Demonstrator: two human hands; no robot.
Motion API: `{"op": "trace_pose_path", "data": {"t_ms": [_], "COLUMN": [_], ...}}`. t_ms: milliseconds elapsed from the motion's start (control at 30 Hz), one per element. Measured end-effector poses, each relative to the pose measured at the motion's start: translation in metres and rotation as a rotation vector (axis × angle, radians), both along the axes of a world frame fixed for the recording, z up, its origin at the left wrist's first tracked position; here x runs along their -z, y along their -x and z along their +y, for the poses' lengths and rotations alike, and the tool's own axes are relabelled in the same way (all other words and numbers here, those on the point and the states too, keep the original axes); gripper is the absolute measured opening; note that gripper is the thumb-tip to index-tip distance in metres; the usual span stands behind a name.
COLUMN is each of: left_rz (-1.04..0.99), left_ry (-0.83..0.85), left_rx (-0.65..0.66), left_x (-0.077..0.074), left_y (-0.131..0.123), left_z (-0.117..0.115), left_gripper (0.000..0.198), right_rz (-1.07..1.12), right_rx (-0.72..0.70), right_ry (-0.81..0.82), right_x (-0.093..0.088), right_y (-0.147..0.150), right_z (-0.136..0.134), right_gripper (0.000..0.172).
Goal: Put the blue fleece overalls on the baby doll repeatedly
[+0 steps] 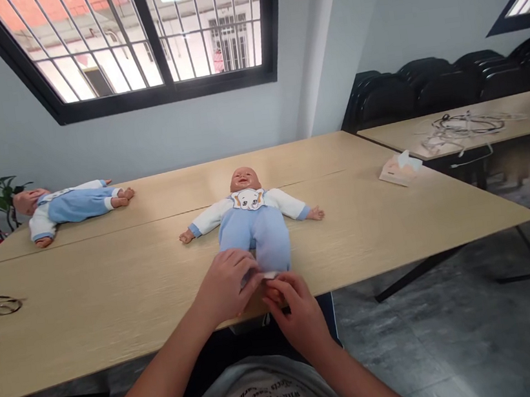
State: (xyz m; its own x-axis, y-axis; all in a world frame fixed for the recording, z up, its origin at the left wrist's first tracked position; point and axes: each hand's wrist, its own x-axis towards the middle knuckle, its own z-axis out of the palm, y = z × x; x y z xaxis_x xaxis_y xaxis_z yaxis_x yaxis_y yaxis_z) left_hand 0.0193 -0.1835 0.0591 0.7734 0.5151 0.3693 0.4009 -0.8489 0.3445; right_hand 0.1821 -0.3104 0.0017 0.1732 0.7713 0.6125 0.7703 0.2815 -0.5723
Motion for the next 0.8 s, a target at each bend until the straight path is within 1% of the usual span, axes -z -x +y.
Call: {"op": "trace_pose_path", "data": {"t_ms": [33, 100, 133, 200, 267, 367, 400, 467, 500, 533, 567, 600, 633, 667, 733, 767, 800], "left_rz": [-0.023, -0.067, -0.086, -0.116, -0.137, -0.162, -0.181, -0.25, -0.298, -0.345, -0.382, -0.402, -0.38, -0.323, -0.166, -0.158, -0.151], "left_ry": [0.016, 0.058, 0.083, 0.141, 0.191, 0.241, 0.256, 0.29, 0.298, 0.298, 0.287, 0.26, 0.238, 0.21, 0.132, 0.119, 0.117], "left_rx": [-0.055, -0.151, -0.186, -0.232, -0.236, -0.169, -0.157, -0.17, -0.186, -0.207, -0.227, -0.248, -0.277, -0.3, -0.279, -0.275, -0.262], "left_x": [0.006, 0.017, 0.022, 0.03, 0.034, 0.038, 0.04, 0.044, 0.045, 0.046, 0.045, 0.042, 0.038, 0.031, 0.017, 0.011, 0.006], "left_y": [0.003, 0.008, 0.01, 0.012, 0.013, 0.02, 0.023, 0.033, 0.037, 0.041, 0.043, 0.043, 0.04, 0.035, 0.019, 0.008, -0.004], "left_z": [-0.001, -0.003, -0.004, -0.006, -0.009, -0.009, -0.007, 0.005, 0.016, 0.03, 0.048, 0.069, 0.093, 0.117, 0.165, 0.185, 0.203], "left_gripper": [0.015, 0.022, 0.026, 0.026, 0.023, 0.021, 0.023, 0.036, 0.043, 0.045, 0.042, 0.033, 0.019, 0.01, 0.017, 0.019, 0.027], "right_rz": [-0.005, -0.005, -0.002, -0.003, -0.012, -0.036, -0.044, -0.064, -0.079, -0.095, -0.116, -0.137, -0.153, -0.174, -0.233, -0.259, -0.269], "right_rx": [-0.008, -0.023, -0.029, -0.043, -0.054, -0.083, -0.101, -0.141, -0.153, -0.157, -0.151, -0.135, -0.113, -0.089, -0.055, -0.051, -0.056], "right_ry": [0.005, 0.017, 0.023, 0.036, 0.04, 0.027, 0.014, -0.038, -0.069, -0.1, -0.121, -0.129, -0.114, -0.08, 0.025, 0.099, 0.172], "right_x": [0.004, 0.012, 0.015, 0.019, 0.021, 0.024, 0.024, 0.023, 0.021, 0.017, 0.01, 0.001, -0.01, -0.022, -0.046, -0.055, -0.062], "right_y": [-0.001, -0.004, -0.004, -0.004, -0.002, -0.001, -0.002, -0.013, -0.022, -0.033, -0.047, -0.062, -0.078, -0.093, -0.12, -0.13, -0.137], "right_z": [-0.002, -0.005, -0.005, -0.005, -0.004, -0.01, -0.013, -0.019, -0.018, -0.013, -0.002, 0.015, 0.038, 0.067, 0.133, 0.166, 0.196], "right_gripper": [0.022, 0.022, 0.022, 0.022, 0.021, 0.024, 0.026, 0.033, 0.036, 0.037, 0.037, 0.034, 0.031, 0.028, 0.028, 0.03, 0.031]}}
